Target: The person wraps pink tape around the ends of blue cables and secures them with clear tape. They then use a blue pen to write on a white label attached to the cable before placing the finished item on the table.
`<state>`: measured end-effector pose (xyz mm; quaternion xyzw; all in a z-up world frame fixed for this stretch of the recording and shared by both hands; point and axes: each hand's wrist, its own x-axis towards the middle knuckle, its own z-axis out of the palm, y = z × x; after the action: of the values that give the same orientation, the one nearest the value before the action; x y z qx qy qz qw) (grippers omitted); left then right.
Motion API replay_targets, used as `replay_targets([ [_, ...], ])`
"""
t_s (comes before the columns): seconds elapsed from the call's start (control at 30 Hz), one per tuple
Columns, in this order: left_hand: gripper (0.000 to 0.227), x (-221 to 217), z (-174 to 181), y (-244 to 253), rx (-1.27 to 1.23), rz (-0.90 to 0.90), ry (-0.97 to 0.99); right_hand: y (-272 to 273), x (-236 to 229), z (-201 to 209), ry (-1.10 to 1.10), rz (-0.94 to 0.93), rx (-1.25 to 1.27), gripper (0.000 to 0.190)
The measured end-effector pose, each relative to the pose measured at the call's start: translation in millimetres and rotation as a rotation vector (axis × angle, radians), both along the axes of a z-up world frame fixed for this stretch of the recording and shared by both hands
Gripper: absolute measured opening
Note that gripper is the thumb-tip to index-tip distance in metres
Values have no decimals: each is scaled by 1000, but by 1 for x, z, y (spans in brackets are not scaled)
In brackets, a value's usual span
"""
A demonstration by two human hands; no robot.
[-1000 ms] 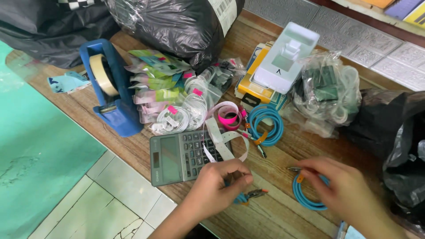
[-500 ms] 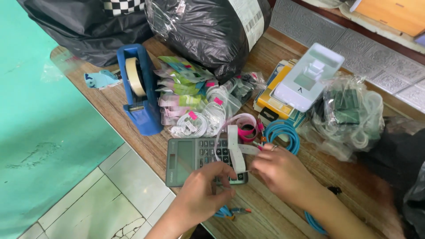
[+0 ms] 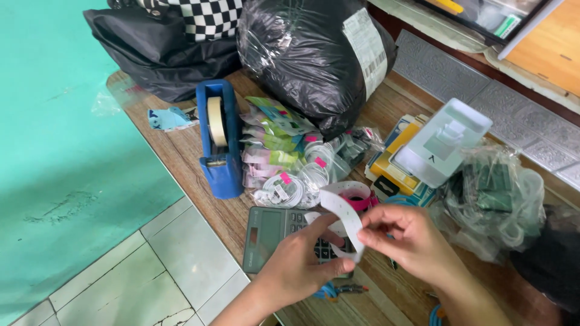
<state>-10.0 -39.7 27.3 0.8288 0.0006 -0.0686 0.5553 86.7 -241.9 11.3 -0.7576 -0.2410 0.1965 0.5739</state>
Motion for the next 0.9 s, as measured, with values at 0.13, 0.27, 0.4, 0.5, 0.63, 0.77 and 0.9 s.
replay_targets([
  [0.13,64,6,-11,14,-200,-51,-62,-20,-2,-10,104,71,-9,17],
  [0.27,80,16,-24,15,-472,11,-87,-24,-5,-20,27,92,-131,10],
  [0.4,76,21,-48,9,-523,177,-157,-20,-10,-31,-39,27,-241,15],
  [0.5,77,21,-35,9,-474,187,-193,-8,-13,-21,-19,-29,-413,21],
  [0.63,76,17,-23,10,-392,176,-254,-1,-2,-15,-182,25,-383,13],
  [0.77,73,14,-14,7,-275,182,-255,26,5,11,-251,-104,19,30],
  [0.9,70,10,-14,6,-237,160,-248,50,-1,24,-301,-131,85,23],
])
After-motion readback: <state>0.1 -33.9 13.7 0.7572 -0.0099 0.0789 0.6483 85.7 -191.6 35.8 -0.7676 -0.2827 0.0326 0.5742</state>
